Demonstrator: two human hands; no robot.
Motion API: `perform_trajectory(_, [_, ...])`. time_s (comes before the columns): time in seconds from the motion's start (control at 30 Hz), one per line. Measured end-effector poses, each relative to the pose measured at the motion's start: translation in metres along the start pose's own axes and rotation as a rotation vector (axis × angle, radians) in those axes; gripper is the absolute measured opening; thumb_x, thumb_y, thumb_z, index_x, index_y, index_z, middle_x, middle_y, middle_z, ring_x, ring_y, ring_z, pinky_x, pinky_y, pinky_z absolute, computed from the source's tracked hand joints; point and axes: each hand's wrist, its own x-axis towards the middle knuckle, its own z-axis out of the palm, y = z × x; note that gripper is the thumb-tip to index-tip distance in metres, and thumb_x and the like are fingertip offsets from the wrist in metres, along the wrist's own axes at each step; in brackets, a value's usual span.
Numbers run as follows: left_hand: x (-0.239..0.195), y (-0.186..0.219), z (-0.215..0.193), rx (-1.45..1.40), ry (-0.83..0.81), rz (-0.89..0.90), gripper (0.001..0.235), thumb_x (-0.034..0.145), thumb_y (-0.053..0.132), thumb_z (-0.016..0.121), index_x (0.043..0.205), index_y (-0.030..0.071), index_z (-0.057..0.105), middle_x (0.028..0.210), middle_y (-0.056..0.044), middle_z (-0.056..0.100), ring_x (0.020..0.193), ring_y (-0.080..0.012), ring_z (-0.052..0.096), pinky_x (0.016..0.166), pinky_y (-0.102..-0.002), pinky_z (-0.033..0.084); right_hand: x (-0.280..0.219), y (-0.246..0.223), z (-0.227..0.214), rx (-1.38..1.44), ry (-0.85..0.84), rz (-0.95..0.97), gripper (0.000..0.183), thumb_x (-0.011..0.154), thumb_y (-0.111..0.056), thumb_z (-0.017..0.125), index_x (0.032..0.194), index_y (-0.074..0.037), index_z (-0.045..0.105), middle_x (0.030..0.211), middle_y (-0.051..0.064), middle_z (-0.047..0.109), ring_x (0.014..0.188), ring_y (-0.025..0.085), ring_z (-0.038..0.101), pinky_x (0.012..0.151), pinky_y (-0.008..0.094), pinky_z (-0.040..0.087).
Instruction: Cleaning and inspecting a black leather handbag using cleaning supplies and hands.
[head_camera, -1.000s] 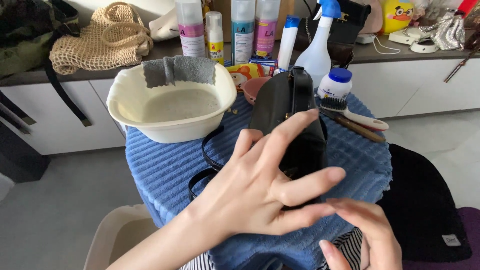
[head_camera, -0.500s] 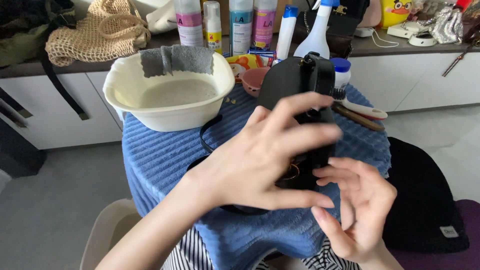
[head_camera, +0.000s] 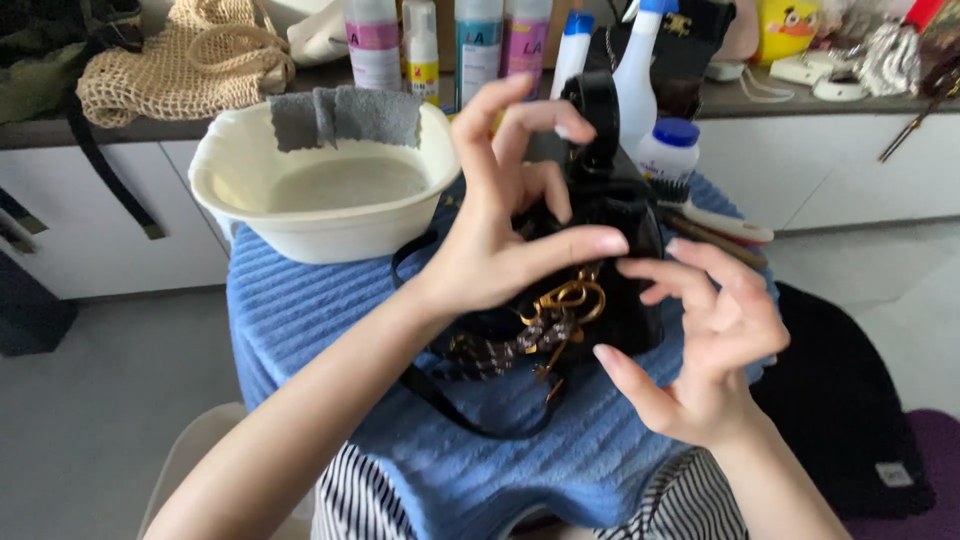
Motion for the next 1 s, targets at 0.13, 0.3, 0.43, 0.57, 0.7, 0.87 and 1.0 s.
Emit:
perform_trajectory(0.13, [-0.004,0.003,0.004,0.012,-0.005,0.031,0.104,0.09,0.005,0.092,0.156,0.028,0.016,0.138,-0.015,0.045,0.131,-0.0196,0.05,0.08,-0.027,0.057,-0.017,0.01,-0.006,0.049,-0.012,0.009,0.086,0.083,-0.005,0.07,0.14,-0.018,0.008,0.146,0.032,0.031,0.114,0.047,0.067,0.086,0.045,0.06])
perform_trajectory(0.3, [-0.024,0.024,-0.006,0.366,-0.272,0.09,0.113,0.083,0.038,0.102,0.16,0.024,0.021,0.152,-0.016,0.042,0.149,-0.0336,0.046,0.134,-0.051,0.048,-0.024,0.007,-0.01,0.018,-0.004,-0.021,0.085,0.082,-0.007,0.071,0.141,-0.02,0.011,0.145,0.031,0.031,0.106,0.049,0.073,0.087,0.048,0.065])
perform_trajectory(0.43, [-0.033,0.04,0.002,0.724,-0.427,-0.001,0.098,0.071,0.042,0.099,0.139,0.015,0.033,0.154,-0.025,0.041,0.145,-0.041,0.051,0.097,-0.052,0.042,-0.025,0.007,-0.007,0.006,0.005,-0.027,0.084,0.082,-0.007,0.072,0.137,-0.019,0.01,0.143,0.03,0.027,0.11,0.054,0.07,0.092,0.053,0.064])
perform_trajectory(0.57, [-0.048,0.032,0.007,0.871,-0.388,0.045,0.096,0.086,0.025,0.09,0.151,0.033,0.02,0.167,-0.026,0.036,0.146,-0.0424,0.059,0.105,-0.052,0.043,-0.023,0.003,-0.005,-0.048,0.01,-0.029,0.079,0.082,-0.009,0.072,0.13,-0.018,0.01,0.14,0.028,0.027,0.108,0.053,0.071,0.087,0.049,0.065])
perform_trajectory(0.7, [-0.053,0.029,0.011,0.937,-0.375,0.087,0.096,0.1,0.009,0.077,0.16,0.039,0.009,0.175,-0.028,0.034,0.152,-0.0432,0.064,0.105,-0.054,0.045,-0.022,0.001,-0.006,-0.069,0.004,-0.041,0.079,0.084,-0.01,0.071,0.133,-0.017,0.01,0.142,0.03,0.027,0.109,0.053,0.072,0.087,0.049,0.066])
perform_trajectory(0.87, [-0.038,0.041,-0.007,0.831,-0.449,0.122,0.082,0.101,0.006,0.07,0.155,0.037,0.016,0.172,-0.033,0.034,0.157,-0.0469,0.06,0.096,-0.047,0.046,-0.025,0.003,-0.006,-0.077,0.01,-0.056,0.087,0.083,-0.008,0.074,0.14,-0.021,0.01,0.142,0.031,0.029,0.106,0.052,0.073,0.086,0.048,0.065])
perform_trajectory(1.0, [-0.024,0.036,-0.021,0.499,-0.445,0.198,0.062,0.112,0.005,0.059,0.156,0.03,0.021,0.162,-0.026,0.03,0.162,-0.0513,0.045,0.127,-0.056,0.063,-0.025,0.001,-0.004,-0.055,-0.01,-0.061,0.071,0.087,-0.006,0.068,0.129,-0.018,0.013,0.136,0.04,0.039,0.113,0.05,0.07,0.089,0.045,0.063])
